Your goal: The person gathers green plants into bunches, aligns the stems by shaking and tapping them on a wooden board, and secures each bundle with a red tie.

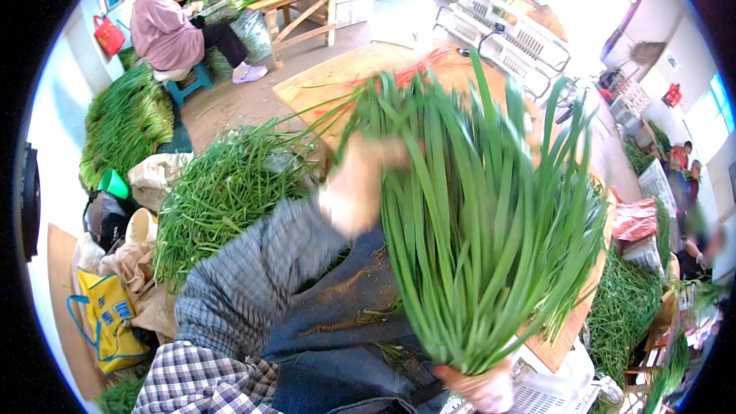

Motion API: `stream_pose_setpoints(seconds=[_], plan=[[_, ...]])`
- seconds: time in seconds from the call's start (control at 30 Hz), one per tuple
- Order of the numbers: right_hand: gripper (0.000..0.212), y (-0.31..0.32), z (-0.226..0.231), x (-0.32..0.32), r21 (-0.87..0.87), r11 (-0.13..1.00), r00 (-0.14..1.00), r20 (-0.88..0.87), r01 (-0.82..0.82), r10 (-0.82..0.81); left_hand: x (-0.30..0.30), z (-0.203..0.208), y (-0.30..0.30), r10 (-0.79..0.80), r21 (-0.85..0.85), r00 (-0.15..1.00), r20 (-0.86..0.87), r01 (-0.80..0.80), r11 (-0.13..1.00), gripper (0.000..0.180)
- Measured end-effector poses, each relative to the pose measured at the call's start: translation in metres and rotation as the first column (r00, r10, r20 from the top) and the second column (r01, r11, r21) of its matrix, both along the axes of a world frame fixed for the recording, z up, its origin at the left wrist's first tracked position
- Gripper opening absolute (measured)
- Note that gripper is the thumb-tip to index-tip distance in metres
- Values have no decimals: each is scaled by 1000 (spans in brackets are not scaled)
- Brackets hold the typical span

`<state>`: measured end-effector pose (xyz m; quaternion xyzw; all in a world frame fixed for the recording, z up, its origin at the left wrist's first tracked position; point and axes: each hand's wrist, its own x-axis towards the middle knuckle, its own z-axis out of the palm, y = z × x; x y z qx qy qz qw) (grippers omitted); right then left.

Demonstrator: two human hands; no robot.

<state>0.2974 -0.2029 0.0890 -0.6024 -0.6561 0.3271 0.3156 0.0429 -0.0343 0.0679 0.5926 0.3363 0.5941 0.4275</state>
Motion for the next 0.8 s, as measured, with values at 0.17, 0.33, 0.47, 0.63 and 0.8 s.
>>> stream_pose_setpoints(seconds=[0.17, 0.33, 0.47, 0.63, 0.8], plan=[[44, 47, 87, 22, 292, 956, 897, 412, 35, -158, -61, 98, 67, 673, 567, 615, -412, -405, 717, 30], [51, 89, 109, 33, 372, 927, 885, 413, 50, -214, -161, 88, 97, 751, 750, 531, -394, -287, 596, 32], [80, 72, 64, 31, 450, 890, 623, 717, -74, -311, -159, 36, 28, 285, -47, 958, -39, -286, 957, 44], [78, 76, 45, 22, 48, 976, 813, 545, 212, -203, -87, -43, -62, -58, -347, 987, -148, 3, 938, 18], [49, 98, 108, 15, 296, 926, 836, 424, 234, -347, 15, -49, -13, 244, 412, 554, -796, 200, 889, 55]])
